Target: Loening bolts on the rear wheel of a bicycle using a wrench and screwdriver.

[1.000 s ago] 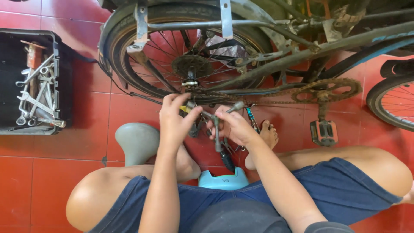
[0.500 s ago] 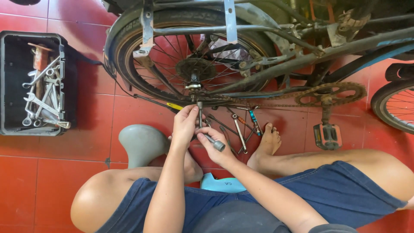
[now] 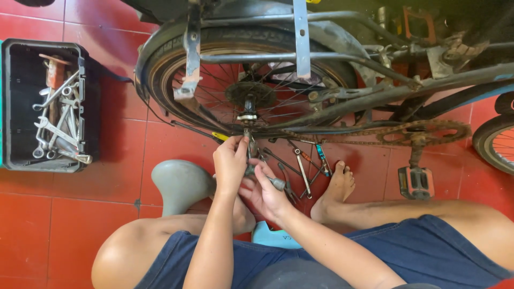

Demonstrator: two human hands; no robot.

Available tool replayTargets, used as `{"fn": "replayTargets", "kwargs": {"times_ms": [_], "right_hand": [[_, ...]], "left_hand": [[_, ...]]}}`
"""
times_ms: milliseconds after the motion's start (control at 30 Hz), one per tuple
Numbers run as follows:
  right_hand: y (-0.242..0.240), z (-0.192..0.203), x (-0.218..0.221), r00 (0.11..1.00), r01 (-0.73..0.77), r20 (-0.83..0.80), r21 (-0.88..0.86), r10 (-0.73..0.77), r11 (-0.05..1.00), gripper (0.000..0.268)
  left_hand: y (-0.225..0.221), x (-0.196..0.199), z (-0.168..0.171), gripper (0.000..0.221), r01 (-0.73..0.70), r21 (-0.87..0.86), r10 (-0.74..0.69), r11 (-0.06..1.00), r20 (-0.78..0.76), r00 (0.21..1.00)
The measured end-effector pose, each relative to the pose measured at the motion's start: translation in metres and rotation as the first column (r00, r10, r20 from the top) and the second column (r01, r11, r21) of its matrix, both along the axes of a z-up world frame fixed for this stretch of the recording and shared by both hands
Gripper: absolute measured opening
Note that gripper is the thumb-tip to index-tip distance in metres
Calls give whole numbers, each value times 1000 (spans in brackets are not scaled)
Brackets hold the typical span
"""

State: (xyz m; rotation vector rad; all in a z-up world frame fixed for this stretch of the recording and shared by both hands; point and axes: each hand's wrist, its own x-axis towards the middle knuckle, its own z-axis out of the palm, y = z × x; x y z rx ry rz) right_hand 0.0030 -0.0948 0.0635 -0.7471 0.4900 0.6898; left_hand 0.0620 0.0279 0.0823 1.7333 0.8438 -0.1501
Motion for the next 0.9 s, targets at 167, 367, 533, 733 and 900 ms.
{"fn": "replayTargets", "kwargs": {"times_ms": [167, 367, 533, 733, 900], "right_hand": [[-2, -17, -6, 961, 12, -274, 119, 21, 993, 38], [1, -28, -6, 923, 7, -375, 242, 87, 970, 49], [-8, -36, -1, 964, -126, -222, 104, 147, 986, 55], [-40, -60, 20, 873, -399, 190, -249, 449, 882, 72], [-35, -18, 40, 818, -509, 152, -260, 555, 821, 44]], "left_hand": [[-7, -13, 31, 30, 319, 414, -287, 853, -138, 948], [-10, -63, 29, 52, 462, 647, -189, 607, -447, 874], [-3, -71, 11, 59, 264, 442, -82, 857, -388, 918], [11, -68, -9, 41, -87, 893, -56, 441, 125, 991], [16, -66, -5, 49, -59, 809, -109, 584, 151, 983]]}}
